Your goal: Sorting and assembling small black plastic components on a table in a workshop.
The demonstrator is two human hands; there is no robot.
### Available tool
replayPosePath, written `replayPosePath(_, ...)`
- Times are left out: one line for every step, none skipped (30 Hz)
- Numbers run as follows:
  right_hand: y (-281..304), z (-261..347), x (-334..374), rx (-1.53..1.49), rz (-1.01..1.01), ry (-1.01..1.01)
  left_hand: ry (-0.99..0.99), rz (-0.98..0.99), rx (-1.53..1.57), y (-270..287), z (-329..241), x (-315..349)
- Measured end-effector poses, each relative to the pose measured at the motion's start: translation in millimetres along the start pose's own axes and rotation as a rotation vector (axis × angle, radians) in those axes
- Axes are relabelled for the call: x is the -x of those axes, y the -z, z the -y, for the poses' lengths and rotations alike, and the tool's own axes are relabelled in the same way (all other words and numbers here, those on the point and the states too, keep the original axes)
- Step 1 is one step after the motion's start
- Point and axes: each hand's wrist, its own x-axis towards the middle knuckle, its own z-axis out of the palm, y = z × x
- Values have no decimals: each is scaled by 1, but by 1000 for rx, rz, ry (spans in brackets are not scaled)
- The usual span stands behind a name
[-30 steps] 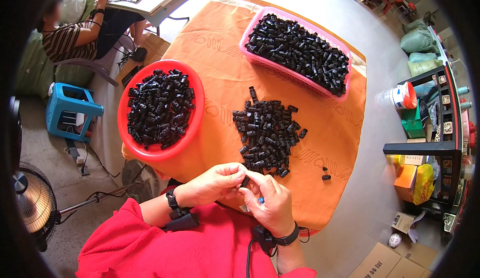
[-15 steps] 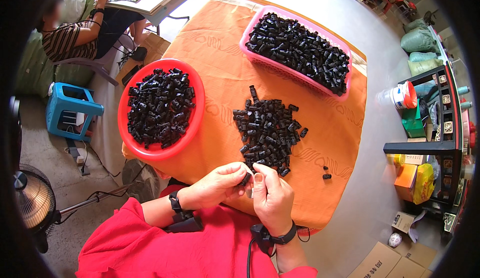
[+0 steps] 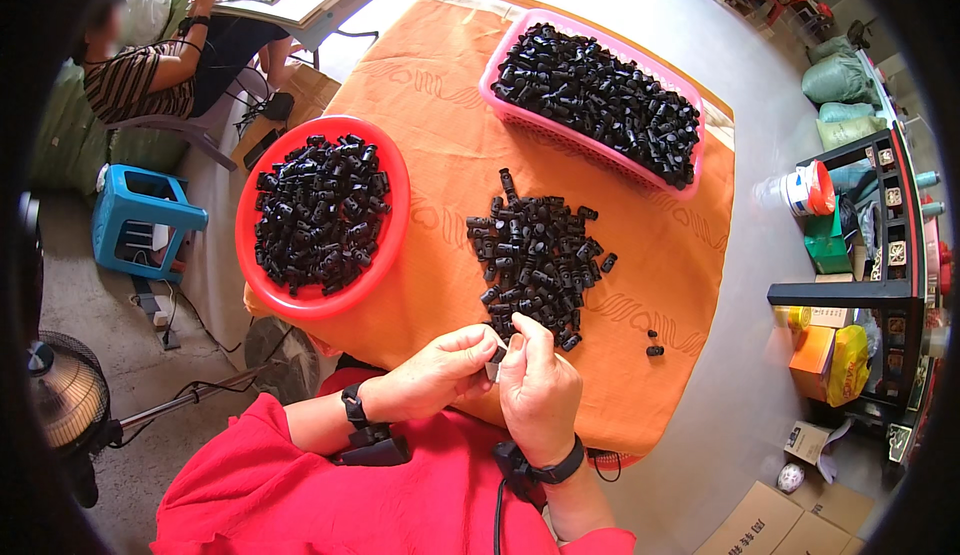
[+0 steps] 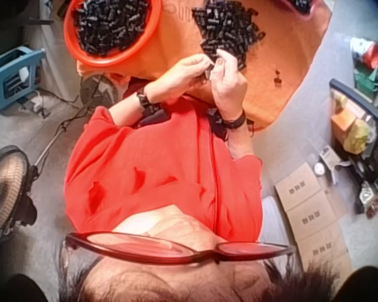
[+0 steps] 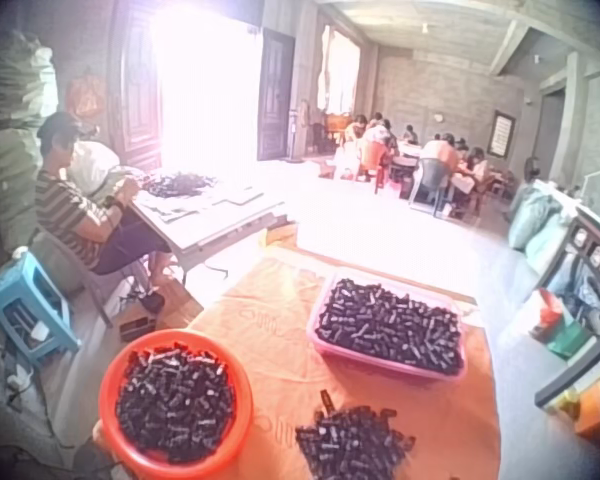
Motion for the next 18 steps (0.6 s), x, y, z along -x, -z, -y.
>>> replayPosePath(0,0,0,0,-7,0,0,0,0,0,0,0)
replayPosePath(-1,-1,0,0,-7,-1,-3,0,-4,1,1,0)
replayPosePath(-1,-1,1,6,-3,-9,-6,-1,-9,1,1,0)
replayPosePath(-1,-1,1,13,1,-16,-5,-1,-9,1,2,-1)
replayPosePath(-1,-1,1,13,0,-17,-11,0,0,2,3,-1)
replayPosePath(-1,-1,1,8,4,-25,-16,0,9,2,4,-1)
replayPosePath(-1,-1,1,3,7,-33,-15,0,8,2,4,-2)
replayPosePath(-1,-1,1,3,7,-33,-9,1,13,3,4,-2)
replayPosePath(-1,-2,1,-1,9,-38,-3,3,17,3,4,-2)
replayPosePath(-1,-2,1,-6,12,-42,-2,4,16,3,4,-2)
replayPosePath(-1,-2,1,-6,12,-43,-3,6,6,3,4,-2)
replayPosePath(-1,-1,1,-8,9,-37,-4,7,-4,3,4,-2)
replayPosePath(-2,-1,1,-11,7,-31,-4,7,-4,3,5,-2)
replayPosePath(-2,-1,1,-11,7,-31,-18,-1,-21,3,7,-3)
replayPosePath(-3,-2,1,-9,3,-27,-33,-9,-38,3,8,-3)
replayPosePath(-4,-2,1,-7,-2,-23,-32,-9,-38,3,8,-3)
replayPosePath(-4,-1,1,-7,-1,-23,-35,-13,-37,3,8,-3)
replayPosePath(-4,-1,1,-4,-2,-23,-38,-18,-37,3,8,-3)
